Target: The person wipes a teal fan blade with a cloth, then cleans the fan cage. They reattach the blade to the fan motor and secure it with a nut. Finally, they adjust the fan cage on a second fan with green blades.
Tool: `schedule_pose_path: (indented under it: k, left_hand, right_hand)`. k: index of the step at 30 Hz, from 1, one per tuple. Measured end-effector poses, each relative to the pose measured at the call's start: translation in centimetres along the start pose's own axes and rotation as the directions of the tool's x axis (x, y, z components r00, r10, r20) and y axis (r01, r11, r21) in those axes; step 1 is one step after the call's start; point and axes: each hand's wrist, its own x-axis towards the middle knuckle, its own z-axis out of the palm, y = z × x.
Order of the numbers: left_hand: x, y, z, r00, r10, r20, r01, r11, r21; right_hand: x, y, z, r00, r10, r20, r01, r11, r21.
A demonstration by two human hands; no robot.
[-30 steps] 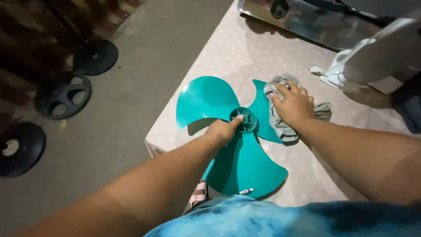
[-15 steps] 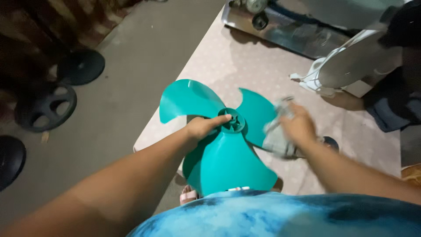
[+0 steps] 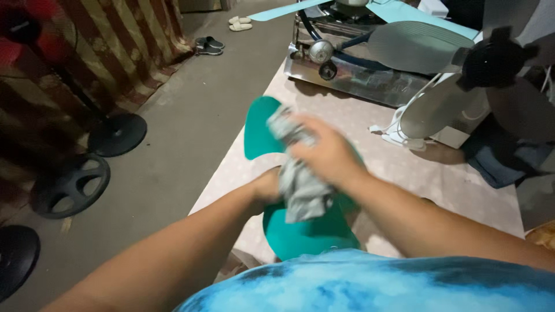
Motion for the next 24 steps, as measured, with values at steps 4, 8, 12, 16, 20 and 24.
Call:
schedule_pose_path:
  k: [4, 8, 12, 16, 20, 24]
  left_hand:
    - [-0.9, 2.2, 0.8, 0.955, -0.230, -0.185, 0.247, 0.966, 0.072]
    - [0.1, 2.5, 2.3, 0.971, -0.236, -0.028, 0.236, 0.972, 0.007]
    - [1.6, 1.0, 2.6, 0.979, -0.196, 0.050, 0.194, 0.980, 0.037]
    - [2.1, -0.2, 2.4, 0.967, -0.128, 0.219, 0.156, 0.981, -0.118]
    - [3.5, -1.0, 2.4, 0.941, 0.066, 0.332, -0.049, 0.997, -0.058]
    - [4.3, -1.9, 1.7, 0.947, 0.129, 0.294, -0.083, 0.983, -0.165]
  right_hand:
    - [0.9, 1.5, -6.0, 0.874, 0.370, -0.315, -0.262, 0.905, 0.336]
    - [-0.4, 0.9, -7.9, 0.796, 0.462, -0.391, -0.254, 0.841, 0.478]
    - [-1.6, -0.7, -4.8, 0.835, 0.471, -0.284, -0.310, 0.829, 0.465]
    - [-1.9, -2.9, -3.4, 0.891, 0.359, -0.278, -0.219, 0.876, 0.430]
    - [-1.7, -5.8, -1.9, 0.958, 0.108, -0.267, -0.103, 0.994, 0.034]
    - [-2.7, -7.3, -0.2, 0.947, -0.314, 0.064, 0.318, 0.901, -0.295]
